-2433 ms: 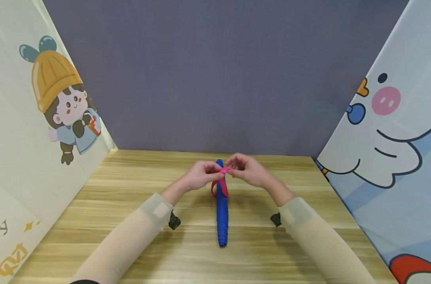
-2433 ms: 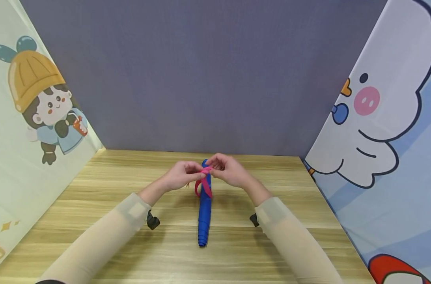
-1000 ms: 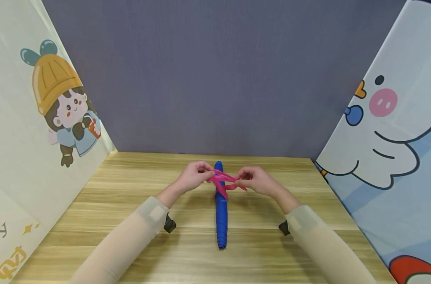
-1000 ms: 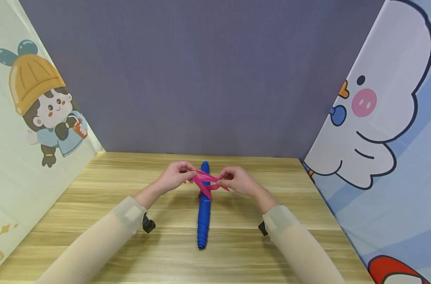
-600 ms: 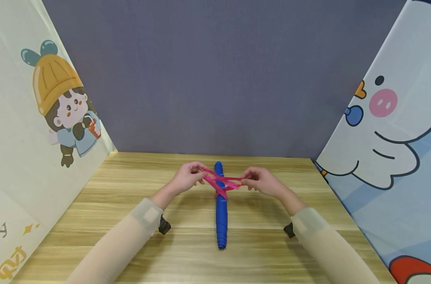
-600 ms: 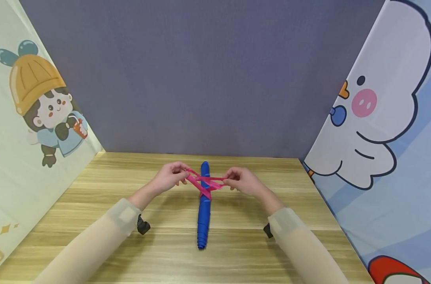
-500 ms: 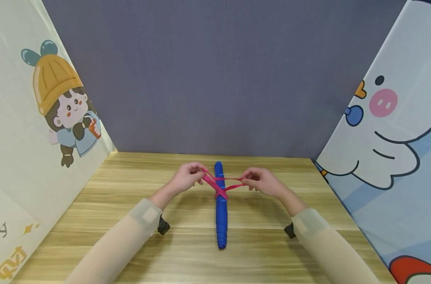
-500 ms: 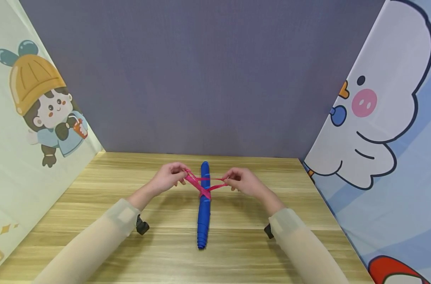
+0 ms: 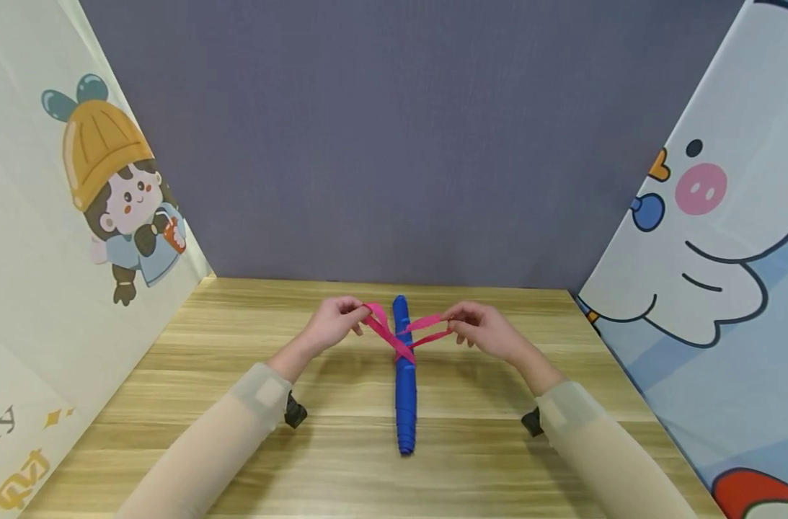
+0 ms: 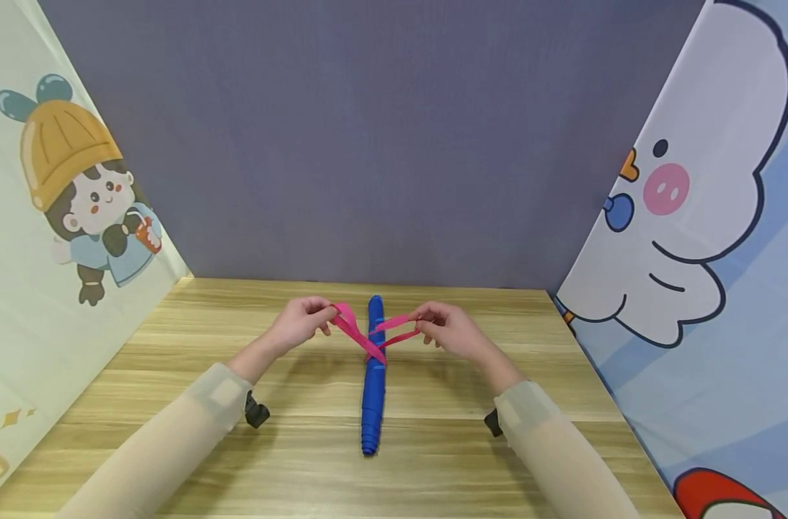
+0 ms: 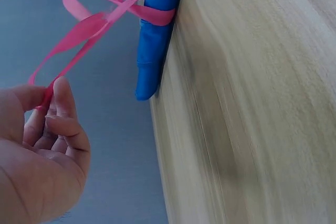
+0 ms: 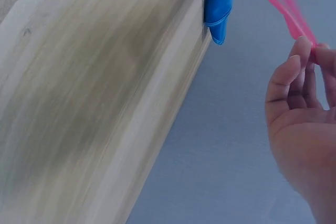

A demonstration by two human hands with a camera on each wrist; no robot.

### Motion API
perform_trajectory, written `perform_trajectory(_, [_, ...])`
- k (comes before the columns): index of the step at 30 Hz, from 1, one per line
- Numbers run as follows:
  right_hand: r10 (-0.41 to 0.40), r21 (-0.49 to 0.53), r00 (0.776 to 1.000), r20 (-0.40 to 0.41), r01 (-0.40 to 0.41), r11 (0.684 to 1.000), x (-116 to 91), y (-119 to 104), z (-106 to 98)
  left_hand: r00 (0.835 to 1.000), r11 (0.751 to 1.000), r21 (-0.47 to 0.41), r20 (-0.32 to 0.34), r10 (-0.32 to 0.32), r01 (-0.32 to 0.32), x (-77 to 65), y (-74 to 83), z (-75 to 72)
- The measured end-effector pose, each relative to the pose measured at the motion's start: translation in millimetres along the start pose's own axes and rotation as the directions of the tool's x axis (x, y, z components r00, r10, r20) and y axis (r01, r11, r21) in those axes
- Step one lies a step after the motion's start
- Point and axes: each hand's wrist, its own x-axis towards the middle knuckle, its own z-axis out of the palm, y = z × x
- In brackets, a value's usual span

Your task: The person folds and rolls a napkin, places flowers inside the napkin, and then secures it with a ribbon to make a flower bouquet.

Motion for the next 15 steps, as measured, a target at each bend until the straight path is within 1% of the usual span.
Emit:
perform_trajectory(2, [0.000,0.003,1.000,-0.004,0.000,1.000,0.2,-1.7,-1.4,1.000,1.000,-0.010,0.000,0.004,-0.004,0.1,0.0,-0.8])
perform_trajectory(4, [0.018,0.002,1.000,-0.012,-0.018,1.000,0.6,-3.9,-2.5,1.000,1.000,-0.029,0.004,0.008,-0.008,0.3,-0.4,-1.4])
perform_trajectory(8, [0.047,0.007,0.998,-0.039,-0.047,0.999,2.8,-8.9,-3.1,1.000,0.998,-0.059,0.012,-0.003,0.003,0.4,-1.7,-2.3])
perform_trajectory(11, [0.057,0.020,0.995,-0.076,-0.055,0.998,4.3,-13.8,-2.4,1.000,0.998,-0.053,0.017,-0.014,0.015,0.2,-2.3,-3.5])
perform_trajectory(15, [0.044,0.025,0.992,-0.114,-0.041,0.999,6.1,-21.1,-1.3,0.999,0.999,-0.014,0.027,-0.037,0.037,-1.4,-0.9,-5.1])
